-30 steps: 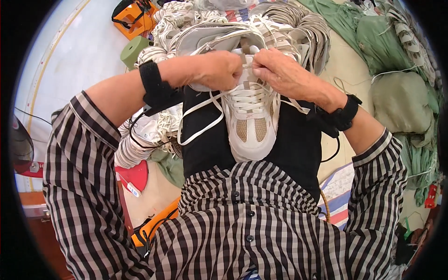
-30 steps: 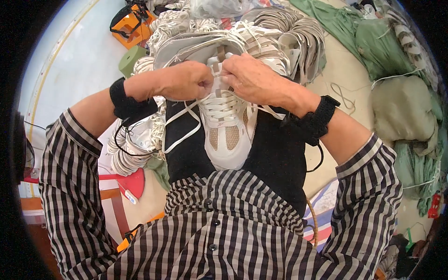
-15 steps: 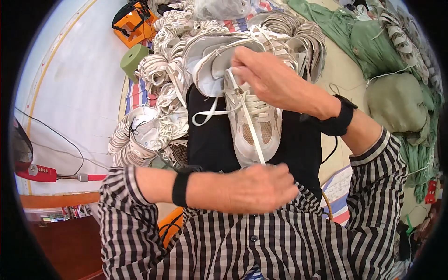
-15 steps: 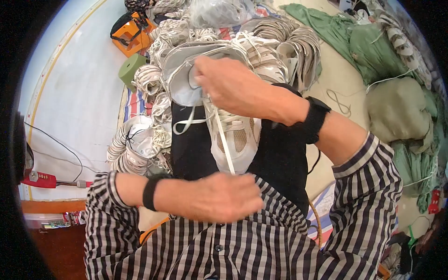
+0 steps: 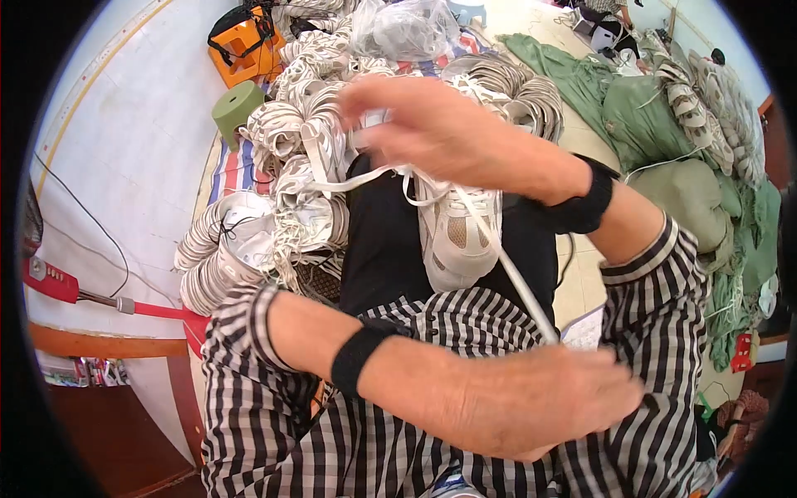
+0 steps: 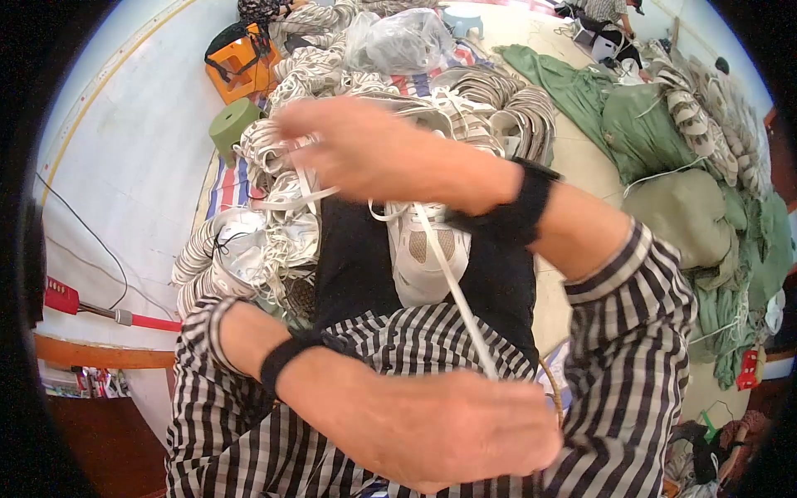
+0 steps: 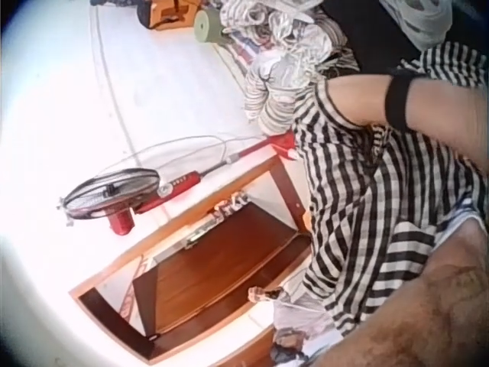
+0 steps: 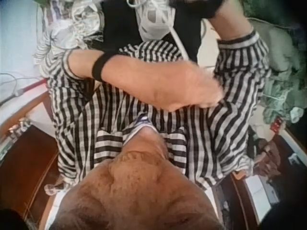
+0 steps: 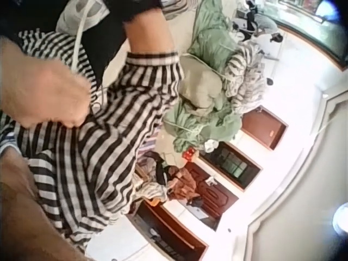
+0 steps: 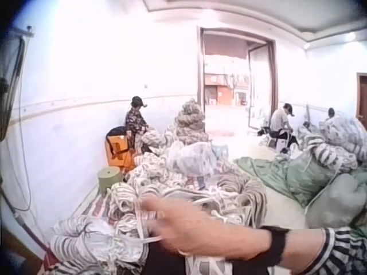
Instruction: Lacing a cream-colored Reebok sneaker while sitting among many shoe components.
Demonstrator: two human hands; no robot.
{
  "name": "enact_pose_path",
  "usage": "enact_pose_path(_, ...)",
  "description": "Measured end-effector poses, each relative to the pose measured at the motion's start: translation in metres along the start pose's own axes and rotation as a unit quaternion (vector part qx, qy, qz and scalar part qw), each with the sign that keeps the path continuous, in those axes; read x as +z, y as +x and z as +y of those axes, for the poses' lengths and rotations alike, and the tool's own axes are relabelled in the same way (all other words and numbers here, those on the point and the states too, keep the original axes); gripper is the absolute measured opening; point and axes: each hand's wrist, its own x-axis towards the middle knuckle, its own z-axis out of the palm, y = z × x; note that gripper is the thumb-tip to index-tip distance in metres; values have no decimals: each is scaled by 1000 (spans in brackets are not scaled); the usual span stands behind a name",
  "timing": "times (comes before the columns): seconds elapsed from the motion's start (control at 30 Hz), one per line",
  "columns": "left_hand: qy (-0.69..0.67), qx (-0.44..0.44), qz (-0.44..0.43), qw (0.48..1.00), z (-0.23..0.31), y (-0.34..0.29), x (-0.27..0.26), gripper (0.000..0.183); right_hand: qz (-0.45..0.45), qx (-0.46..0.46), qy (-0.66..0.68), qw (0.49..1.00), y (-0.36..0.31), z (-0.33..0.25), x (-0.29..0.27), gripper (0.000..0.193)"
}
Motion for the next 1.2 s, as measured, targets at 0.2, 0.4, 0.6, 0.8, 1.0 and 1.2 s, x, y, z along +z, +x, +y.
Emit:
enact_pose_path(0.2,426,0,-19,905,-27,90,-130,37,-39,334,-98,937,-135,48,-30,25)
enact_pose_path(0.4,370,-67,118,919,-93,122,-174,38,63,247,-115,960,-182,81,4,35)
enact_pose_path(0.6,404,-154,99,896,-146,-13,-157,28,64,336,117,933,-185,90,-3,13)
enact_pose_path(0.8,429,-273,89,856,-137,-104,-121,27,92,360,230,899,-189,85,-28,16)
enact_pose_path(1.0,440,-334,79,830,-154,-92,-124,14,143,336,350,863,-186,81,-45,26)
enact_pose_path(1.2,396,-340,70,850,-154,-88,-134,10,181,334,402,833,-189,81,-41,26)
